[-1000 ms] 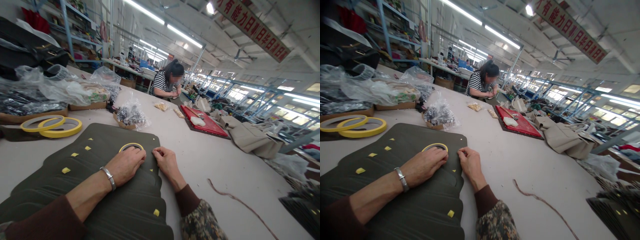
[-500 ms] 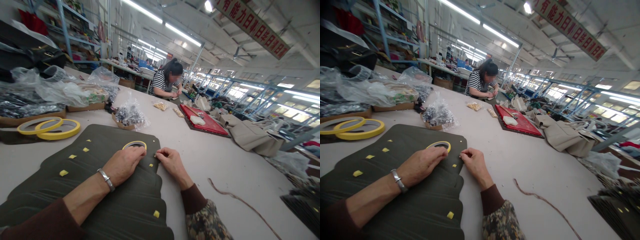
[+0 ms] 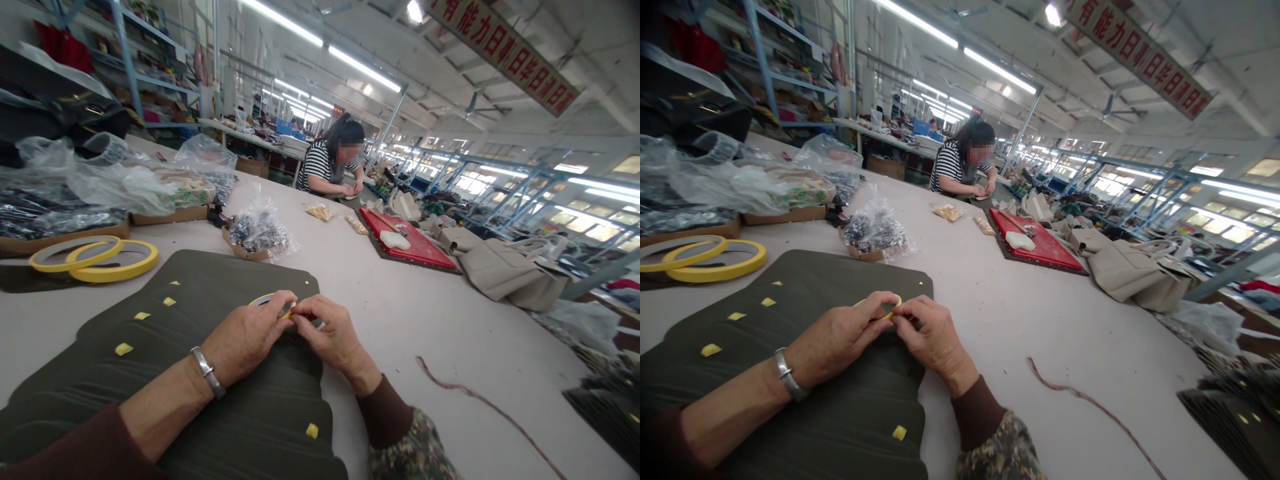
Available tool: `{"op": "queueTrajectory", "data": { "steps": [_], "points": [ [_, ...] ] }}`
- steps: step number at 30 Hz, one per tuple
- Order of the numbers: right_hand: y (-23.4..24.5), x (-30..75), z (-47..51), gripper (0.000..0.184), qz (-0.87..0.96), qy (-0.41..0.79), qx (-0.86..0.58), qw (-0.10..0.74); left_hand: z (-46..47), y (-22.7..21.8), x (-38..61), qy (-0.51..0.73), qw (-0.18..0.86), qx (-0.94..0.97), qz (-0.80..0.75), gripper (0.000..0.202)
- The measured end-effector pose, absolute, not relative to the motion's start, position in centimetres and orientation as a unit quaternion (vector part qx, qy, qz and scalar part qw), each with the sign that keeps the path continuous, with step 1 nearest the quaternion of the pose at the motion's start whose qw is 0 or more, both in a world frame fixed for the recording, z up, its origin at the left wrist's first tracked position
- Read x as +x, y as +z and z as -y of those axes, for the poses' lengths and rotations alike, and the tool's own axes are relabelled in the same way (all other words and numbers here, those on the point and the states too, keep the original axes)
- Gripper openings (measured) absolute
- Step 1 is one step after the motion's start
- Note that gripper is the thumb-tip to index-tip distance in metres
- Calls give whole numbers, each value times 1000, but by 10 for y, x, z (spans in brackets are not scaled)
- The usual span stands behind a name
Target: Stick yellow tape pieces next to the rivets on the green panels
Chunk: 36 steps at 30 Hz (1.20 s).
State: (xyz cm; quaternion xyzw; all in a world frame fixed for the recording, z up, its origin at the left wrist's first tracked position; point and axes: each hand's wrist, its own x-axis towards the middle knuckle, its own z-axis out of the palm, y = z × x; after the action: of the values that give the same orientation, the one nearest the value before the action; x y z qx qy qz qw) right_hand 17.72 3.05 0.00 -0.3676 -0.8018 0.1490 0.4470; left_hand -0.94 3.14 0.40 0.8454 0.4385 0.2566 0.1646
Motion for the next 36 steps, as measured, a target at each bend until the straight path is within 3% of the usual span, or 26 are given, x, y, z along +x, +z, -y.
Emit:
{"op": "queueTrajectory", "data": {
  "steps": [9, 12, 16, 20, 26, 36],
  "points": [
    [-8, 170, -26, 14, 789, 51, -403, 462, -36, 4, -12, 253, 165, 853, -427, 16],
    [-5, 164, -24, 12, 747, 150, -453, 463, -35, 7, -10, 262, 137, 858, -420, 18],
    [-1, 166, -31, 7, 568, 405, -536, 475, -29, 10, -6, 295, 117, 857, -406, 19],
    [-1, 190, -46, 10, 455, 485, -587, 461, -29, 7, -7, 244, 118, 854, -445, 17],
    [-8, 210, -51, 14, 504, 484, -603, 386, -37, 5, -7, 104, 105, 864, -481, 17],
    [-15, 199, -50, 15, 677, 278, -599, 325, -35, 9, -6, 99, 110, 872, -466, 20]
  ]
}}
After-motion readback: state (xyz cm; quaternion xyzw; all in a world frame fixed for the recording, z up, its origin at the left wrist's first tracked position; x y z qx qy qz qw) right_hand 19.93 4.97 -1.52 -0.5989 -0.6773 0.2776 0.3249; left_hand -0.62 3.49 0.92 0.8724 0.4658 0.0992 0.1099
